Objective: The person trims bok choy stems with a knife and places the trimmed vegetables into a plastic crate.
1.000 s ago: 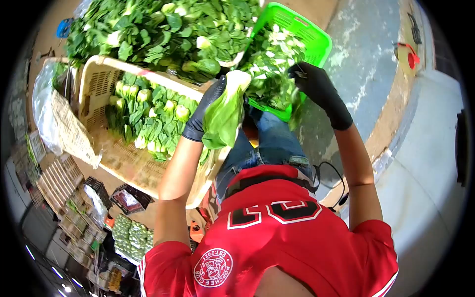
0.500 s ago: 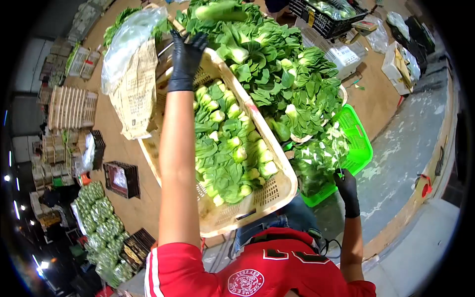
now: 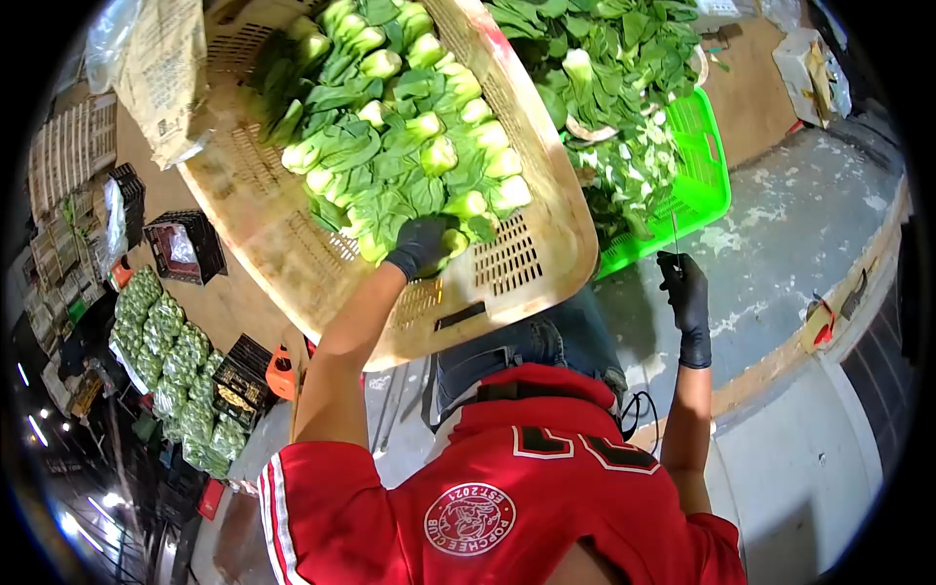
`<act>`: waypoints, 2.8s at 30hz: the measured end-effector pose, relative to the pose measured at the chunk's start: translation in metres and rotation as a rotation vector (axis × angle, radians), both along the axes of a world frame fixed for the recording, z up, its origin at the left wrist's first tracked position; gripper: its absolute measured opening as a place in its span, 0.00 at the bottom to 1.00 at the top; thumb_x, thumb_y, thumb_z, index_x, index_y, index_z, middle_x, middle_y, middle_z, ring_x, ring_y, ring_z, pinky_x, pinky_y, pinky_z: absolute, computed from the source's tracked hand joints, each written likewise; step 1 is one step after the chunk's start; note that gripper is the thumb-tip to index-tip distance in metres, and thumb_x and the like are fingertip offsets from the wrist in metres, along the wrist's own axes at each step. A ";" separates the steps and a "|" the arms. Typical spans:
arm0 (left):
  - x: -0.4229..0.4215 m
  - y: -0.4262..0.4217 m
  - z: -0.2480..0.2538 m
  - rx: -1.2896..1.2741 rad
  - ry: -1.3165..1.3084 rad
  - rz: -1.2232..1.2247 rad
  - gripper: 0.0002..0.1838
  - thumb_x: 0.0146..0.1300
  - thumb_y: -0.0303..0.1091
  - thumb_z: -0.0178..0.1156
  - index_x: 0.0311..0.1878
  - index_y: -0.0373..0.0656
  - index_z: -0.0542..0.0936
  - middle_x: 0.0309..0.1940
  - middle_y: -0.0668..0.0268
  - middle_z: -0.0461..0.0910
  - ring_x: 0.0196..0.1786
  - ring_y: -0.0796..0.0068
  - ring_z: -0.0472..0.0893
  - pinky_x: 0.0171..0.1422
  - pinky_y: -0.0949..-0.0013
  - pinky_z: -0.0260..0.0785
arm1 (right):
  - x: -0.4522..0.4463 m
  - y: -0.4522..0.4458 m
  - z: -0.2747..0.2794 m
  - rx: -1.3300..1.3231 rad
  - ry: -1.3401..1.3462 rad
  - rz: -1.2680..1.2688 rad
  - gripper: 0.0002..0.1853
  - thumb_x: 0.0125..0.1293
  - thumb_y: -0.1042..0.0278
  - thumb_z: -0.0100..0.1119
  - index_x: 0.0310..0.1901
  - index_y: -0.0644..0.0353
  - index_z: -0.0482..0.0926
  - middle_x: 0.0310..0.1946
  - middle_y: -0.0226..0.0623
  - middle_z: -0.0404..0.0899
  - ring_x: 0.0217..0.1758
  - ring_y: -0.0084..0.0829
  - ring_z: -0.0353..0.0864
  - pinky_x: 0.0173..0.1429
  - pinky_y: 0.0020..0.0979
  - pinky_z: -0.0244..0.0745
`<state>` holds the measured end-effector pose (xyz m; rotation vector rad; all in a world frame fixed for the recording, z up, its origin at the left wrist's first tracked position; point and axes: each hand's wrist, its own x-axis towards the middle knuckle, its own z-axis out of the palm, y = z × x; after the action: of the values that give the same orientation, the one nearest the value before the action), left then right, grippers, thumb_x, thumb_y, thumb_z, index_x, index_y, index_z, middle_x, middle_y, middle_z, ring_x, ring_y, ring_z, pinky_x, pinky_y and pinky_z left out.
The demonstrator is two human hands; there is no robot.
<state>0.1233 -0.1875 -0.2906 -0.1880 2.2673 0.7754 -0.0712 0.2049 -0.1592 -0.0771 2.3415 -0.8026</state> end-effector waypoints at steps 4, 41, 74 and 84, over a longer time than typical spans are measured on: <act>0.025 0.030 -0.027 -0.161 -0.285 0.139 0.30 0.46 0.53 0.64 0.51 0.47 0.74 0.42 0.55 0.79 0.46 0.54 0.79 0.48 0.58 0.71 | 0.016 0.003 0.000 0.052 -0.092 -0.035 0.10 0.63 0.66 0.55 0.39 0.65 0.77 0.28 0.38 0.79 0.23 0.23 0.76 0.27 0.26 0.71; -0.152 0.249 0.224 0.787 0.286 0.376 0.25 0.59 0.40 0.60 0.54 0.34 0.69 0.44 0.54 0.77 0.47 0.62 0.77 0.52 0.63 0.69 | 0.057 0.042 0.077 -0.512 0.412 -0.122 0.34 0.51 0.72 0.67 0.60 0.63 0.64 0.40 0.41 0.78 0.41 0.27 0.76 0.43 0.32 0.72; -0.098 0.119 0.194 1.890 -0.214 1.193 0.23 0.67 0.42 0.48 0.59 0.37 0.67 0.51 0.56 0.74 0.50 0.66 0.77 0.57 0.65 0.70 | -0.030 -0.112 0.140 -0.710 0.168 0.273 0.15 0.54 0.70 0.61 0.44 0.64 0.76 0.38 0.40 0.78 0.39 0.30 0.79 0.45 0.27 0.72; -0.135 0.123 0.235 0.916 0.180 0.490 0.31 0.52 0.37 0.64 0.58 0.34 0.68 0.51 0.61 0.74 0.52 0.74 0.73 0.60 0.69 0.64 | -0.038 -0.098 0.129 -0.646 0.284 0.458 0.17 0.49 0.70 0.65 0.41 0.64 0.77 0.33 0.46 0.78 0.34 0.40 0.79 0.40 0.34 0.73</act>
<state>-0.0114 -0.0641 -0.0555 -0.2381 1.7990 2.0582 -0.1092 0.1066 -0.0300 -1.0166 2.0823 -1.3271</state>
